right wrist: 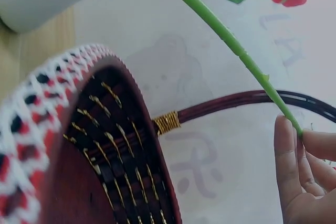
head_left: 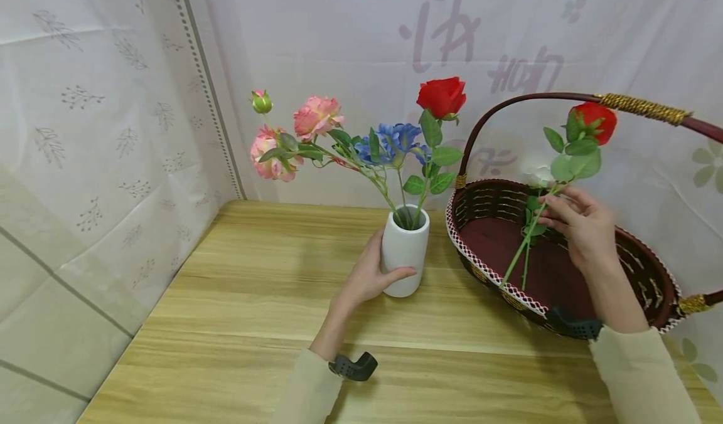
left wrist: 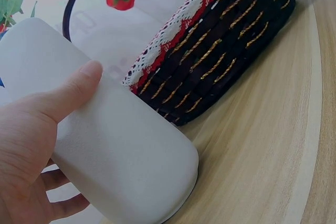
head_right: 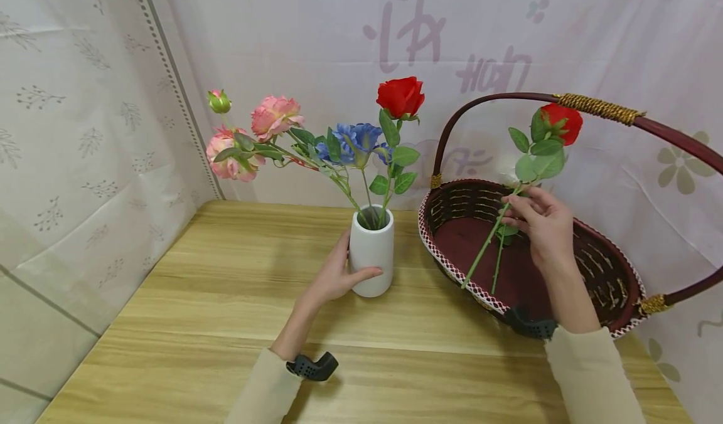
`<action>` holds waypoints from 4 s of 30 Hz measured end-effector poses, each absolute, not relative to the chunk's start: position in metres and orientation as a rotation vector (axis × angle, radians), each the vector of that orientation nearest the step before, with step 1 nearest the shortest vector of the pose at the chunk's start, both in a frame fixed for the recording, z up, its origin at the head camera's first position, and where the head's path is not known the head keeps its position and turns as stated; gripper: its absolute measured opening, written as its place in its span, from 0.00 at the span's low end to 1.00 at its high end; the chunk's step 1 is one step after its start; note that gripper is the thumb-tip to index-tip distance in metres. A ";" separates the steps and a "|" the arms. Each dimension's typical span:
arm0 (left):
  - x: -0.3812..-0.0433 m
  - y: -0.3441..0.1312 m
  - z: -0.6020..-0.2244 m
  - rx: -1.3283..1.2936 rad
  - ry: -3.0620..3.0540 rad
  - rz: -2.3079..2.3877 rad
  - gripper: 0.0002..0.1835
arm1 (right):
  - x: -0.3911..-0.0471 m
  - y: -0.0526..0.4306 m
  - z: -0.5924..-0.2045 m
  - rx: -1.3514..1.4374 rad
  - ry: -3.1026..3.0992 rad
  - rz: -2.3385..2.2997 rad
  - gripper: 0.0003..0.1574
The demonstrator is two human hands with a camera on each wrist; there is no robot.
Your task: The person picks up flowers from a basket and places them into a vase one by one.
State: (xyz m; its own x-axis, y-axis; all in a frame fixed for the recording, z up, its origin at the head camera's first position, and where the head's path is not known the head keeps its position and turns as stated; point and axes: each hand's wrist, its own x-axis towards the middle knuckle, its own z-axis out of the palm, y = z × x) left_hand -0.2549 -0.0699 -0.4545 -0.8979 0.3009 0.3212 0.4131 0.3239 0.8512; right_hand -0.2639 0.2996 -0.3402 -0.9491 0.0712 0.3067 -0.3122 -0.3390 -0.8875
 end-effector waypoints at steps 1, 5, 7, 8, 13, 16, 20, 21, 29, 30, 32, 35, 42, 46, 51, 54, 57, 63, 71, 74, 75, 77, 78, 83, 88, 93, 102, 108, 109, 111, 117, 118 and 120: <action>-0.255 -0.070 -0.455 -0.670 -2.468 -1.635 0.53 | -0.263 0.298 -0.340 0.317 -1.646 2.374 0.14; -0.255 -0.069 -0.455 -0.666 -2.472 -1.636 0.53 | -0.259 0.292 -0.342 0.346 -1.646 2.383 0.14; -0.255 -0.069 -0.455 -0.666 -2.469 -1.643 0.53 | -0.257 0.289 -0.343 0.354 -1.648 2.382 0.14; -0.254 -0.069 -0.455 -0.666 -2.469 -1.645 0.53 | -0.257 0.287 -0.343 0.355 -1.651 2.378 0.15; -0.253 -0.070 -0.454 -0.662 -2.473 -1.649 0.53 | -0.253 0.279 -0.345 0.361 -1.643 2.385 0.15; -0.254 -0.070 -0.454 -0.658 -2.477 -1.653 0.54 | -0.251 0.275 -0.347 0.364 -1.646 2.393 0.15; -0.254 -0.070 -0.454 -0.655 -2.485 -1.652 0.54 | -0.250 0.270 -0.351 0.375 -1.653 2.390 0.14; -0.254 -0.069 -0.454 -0.652 -2.487 -1.651 0.54 | -0.249 0.269 -0.352 0.378 -1.652 2.391 0.14; -0.254 -0.070 -0.454 -0.641 -2.487 -1.659 0.54 | -0.246 0.259 -0.357 0.392 -1.700 2.349 0.17; -0.253 -0.070 -0.454 -0.642 -2.484 -1.660 0.54 | -0.246 0.258 -0.358 0.393 -1.701 2.347 0.17; -0.253 -0.070 -0.453 -0.642 -2.486 -1.660 0.54 | -0.244 0.256 -0.358 0.396 -1.708 2.343 0.17; -0.254 -0.069 -0.453 -0.648 -2.485 -1.657 0.54 | -0.243 0.253 -0.358 0.404 -1.717 2.336 0.18; -0.253 -0.070 -0.454 -0.661 -2.476 -1.656 0.54 | -0.239 0.245 -0.357 0.436 -1.746 2.321 0.17; -0.253 -0.070 -0.454 -0.663 -2.468 -1.662 0.53 | -0.237 0.240 -0.356 0.455 -1.770 2.298 0.17; -0.254 -0.070 -0.453 -0.666 -2.464 -1.665 0.54 | -0.235 0.235 -0.354 0.472 -1.787 2.271 0.16; -0.254 -0.070 -0.453 -0.666 -2.463 -1.664 0.54 | -0.234 0.232 -0.353 0.480 -1.788 2.256 0.16; -0.253 -0.070 -0.453 -0.659 -2.466 -1.666 0.54 | -0.234 0.231 -0.353 0.489 -1.794 2.237 0.17; -0.253 -0.070 -0.453 -0.651 -2.478 -1.637 0.53 | -0.234 0.227 -0.350 0.559 -1.792 2.218 0.17; -0.252 -0.069 -0.452 -0.635 -2.468 -1.615 0.52 | -0.236 0.225 -0.342 0.646 -1.748 2.198 0.18; -0.251 -0.069 -0.452 -0.625 -2.476 -1.615 0.52 | -0.237 0.223 -0.337 0.649 -1.716 2.192 0.18; -0.251 -0.069 -0.452 -0.623 -2.478 -1.615 0.52 | -0.237 0.223 -0.336 0.648 -1.703 2.193 0.18; -0.252 -0.069 -0.452 -0.623 -2.480 -1.616 0.53 | -0.238 0.221 -0.333 0.641 -1.681 2.191 0.18; -0.252 -0.069 -0.452 -0.623 -2.481 -1.615 0.53 | -0.239 0.221 -0.332 0.636 -1.666 2.194 0.18; -0.253 -0.069 -0.454 -0.634 -2.477 -1.612 0.53 | -0.241 0.215 -0.327 0.599 -1.587 2.199 0.18; -0.254 -0.069 -0.454 -0.643 -2.469 -1.612 0.53 | -0.243 0.209 -0.322 0.557 -1.516 2.197 0.18; -0.253 -0.070 -0.453 -0.645 -2.467 -1.611 0.52 | -0.246 0.203 -0.316 0.534 -1.441 2.203 0.15; -0.254 -0.069 -0.453 -0.655 -2.470 -1.608 0.53 | -0.251 0.193 -0.305 0.467 -1.309 2.201 0.17; -0.254 -0.069 -0.452 -0.648 -2.474 -1.621 0.52 | -0.255 0.189 -0.300 0.441 -1.272 2.192 0.16; -0.254 -0.069 -0.452 -0.647 -2.475 -1.621 0.52 | -0.256 0.188 -0.299 0.438 -1.264 2.189 0.17; -0.253 -0.069 -0.452 -0.645 -2.476 -1.621 0.52 | -0.257 0.186 -0.297 0.432 -1.253 2.184 0.19; -0.253 -0.070 -0.453 -0.648 -2.474 -1.620 0.52 | -0.260 0.182 -0.292 0.441 -1.205 2.170 0.20; -0.253 -0.070 -0.453 -0.651 -2.472 -1.621 0.52 | -0.260 0.182 -0.291 0.442 -1.201 2.164 0.19; -0.254 -0.070 -0.453 -0.654 -2.469 -1.620 0.52 | -0.261 0.181 -0.290 0.447 -1.196 2.153 0.18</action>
